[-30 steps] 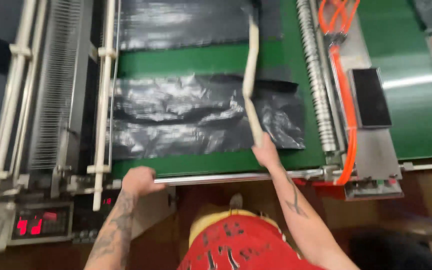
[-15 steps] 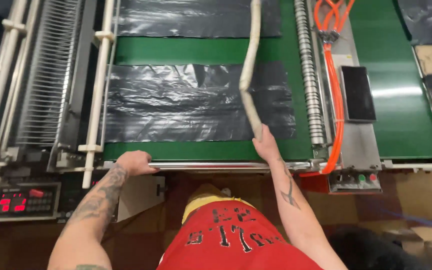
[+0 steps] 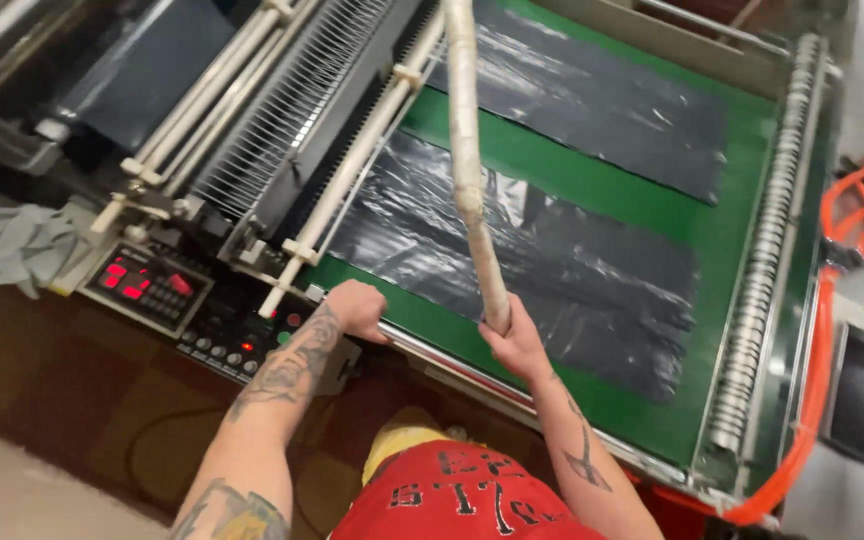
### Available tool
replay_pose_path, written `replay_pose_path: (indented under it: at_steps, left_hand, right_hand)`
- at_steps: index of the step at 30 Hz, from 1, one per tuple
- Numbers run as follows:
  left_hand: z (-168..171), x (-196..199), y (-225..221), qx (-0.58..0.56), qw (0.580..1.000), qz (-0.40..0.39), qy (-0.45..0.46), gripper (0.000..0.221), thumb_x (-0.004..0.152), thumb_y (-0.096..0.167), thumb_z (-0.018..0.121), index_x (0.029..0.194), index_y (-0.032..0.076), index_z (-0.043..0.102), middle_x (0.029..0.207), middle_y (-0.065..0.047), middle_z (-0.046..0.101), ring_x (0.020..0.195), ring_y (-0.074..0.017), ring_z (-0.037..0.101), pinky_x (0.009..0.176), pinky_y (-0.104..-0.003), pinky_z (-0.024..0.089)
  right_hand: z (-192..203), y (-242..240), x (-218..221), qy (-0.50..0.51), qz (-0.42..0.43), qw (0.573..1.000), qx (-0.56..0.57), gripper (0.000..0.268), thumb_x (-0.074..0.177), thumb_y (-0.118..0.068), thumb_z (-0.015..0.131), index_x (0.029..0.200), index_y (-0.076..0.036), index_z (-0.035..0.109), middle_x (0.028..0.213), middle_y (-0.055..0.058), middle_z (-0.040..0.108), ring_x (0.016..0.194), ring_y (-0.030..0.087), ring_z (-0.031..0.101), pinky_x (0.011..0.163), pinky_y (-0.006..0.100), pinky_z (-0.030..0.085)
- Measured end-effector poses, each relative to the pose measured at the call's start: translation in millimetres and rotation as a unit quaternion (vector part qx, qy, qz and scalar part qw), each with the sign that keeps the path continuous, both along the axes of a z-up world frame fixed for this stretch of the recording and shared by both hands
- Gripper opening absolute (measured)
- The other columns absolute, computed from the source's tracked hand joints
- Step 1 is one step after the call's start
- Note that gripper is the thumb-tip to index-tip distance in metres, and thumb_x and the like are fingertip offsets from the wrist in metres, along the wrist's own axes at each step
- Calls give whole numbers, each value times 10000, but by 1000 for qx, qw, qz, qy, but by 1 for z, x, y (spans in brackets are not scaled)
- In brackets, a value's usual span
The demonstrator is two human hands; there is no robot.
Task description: Guiding and flattening plastic bags on a conveyor belt using a tube as they exit the machine
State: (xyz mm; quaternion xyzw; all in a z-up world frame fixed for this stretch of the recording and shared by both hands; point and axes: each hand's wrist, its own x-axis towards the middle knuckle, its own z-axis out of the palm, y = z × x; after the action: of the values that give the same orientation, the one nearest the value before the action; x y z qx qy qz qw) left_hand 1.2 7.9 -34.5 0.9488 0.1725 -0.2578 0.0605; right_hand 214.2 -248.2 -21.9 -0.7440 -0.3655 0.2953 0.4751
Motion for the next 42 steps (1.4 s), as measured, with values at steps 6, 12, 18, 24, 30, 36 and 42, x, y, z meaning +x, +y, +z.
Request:
replay_pose_path:
  at_steps: [6, 12, 18, 24, 30, 36, 42]
  left_hand:
    - [-15, -2, 4, -2, 1000, 4, -8, 692, 578, 814, 653, 843, 186, 776, 845, -74, 767, 907, -285, 760, 789, -437, 614]
    - [7, -3, -3, -9, 999, -19, -29, 672, 621, 759, 679, 838, 130, 776, 849, -130, 762, 908, -321, 755, 792, -456, 614]
    - [26, 3, -6, -21, 999, -26, -1, 635, 669, 697, 692, 868, 98, 767, 933, -174, 765, 1000, -359, 733, 881, -497, 601]
    - [22, 5, -7, 24, 999, 5, 30, 620, 645, 794, 650, 891, 237, 762, 968, -52, 776, 1045, -251, 745, 898, -409, 601]
    - [43, -6, -32, 76, 995, 67, 21, 569, 662, 800, 605, 910, 310, 750, 975, 8, 777, 1046, -195, 749, 885, -366, 602]
    - [43, -11, -42, 76, 991, 114, 0, 601, 667, 844, 565, 921, 332, 751, 972, 17, 775, 1051, -201, 745, 883, -361, 593]
    - [34, -12, -36, 56, 989, 134, -8, 663, 624, 880, 576, 923, 315, 754, 994, 0, 783, 1060, -230, 741, 896, -394, 585]
  right_hand:
    - [-12, 34, -17, 105, 29, 991, 82, 434, 795, -75, 794, 1202, -119, 648, 920, 100, 725, 822, 223, 690, 765, 406, 546]
    - [-43, 22, -8, 129, -111, 984, 48, 479, 825, -142, 769, 1261, -90, 578, 867, 116, 705, 649, 240, 707, 644, 401, 560]
    - [-99, -79, 54, 48, -334, 940, -55, 590, 807, -141, 779, 1336, -13, 551, 988, 279, 685, 816, 409, 719, 720, 507, 573]
    - [-114, -141, 71, 188, -457, 869, 22, 540, 826, -58, 710, 1309, 49, 492, 769, 158, 648, 563, 248, 671, 533, 374, 572]
    - [-70, -137, 57, 238, -400, 883, 63, 493, 837, -5, 681, 1284, 71, 486, 769, 168, 616, 572, 247, 644, 512, 370, 563]
    - [-67, -138, 52, 186, -329, 925, 47, 512, 823, 12, 701, 1300, 41, 517, 797, 171, 640, 605, 247, 655, 550, 379, 572]
    - [-38, -131, 37, 39, -254, 965, -55, 638, 862, -114, 704, 1462, -49, 496, 1061, 264, 700, 886, 387, 706, 792, 505, 577]
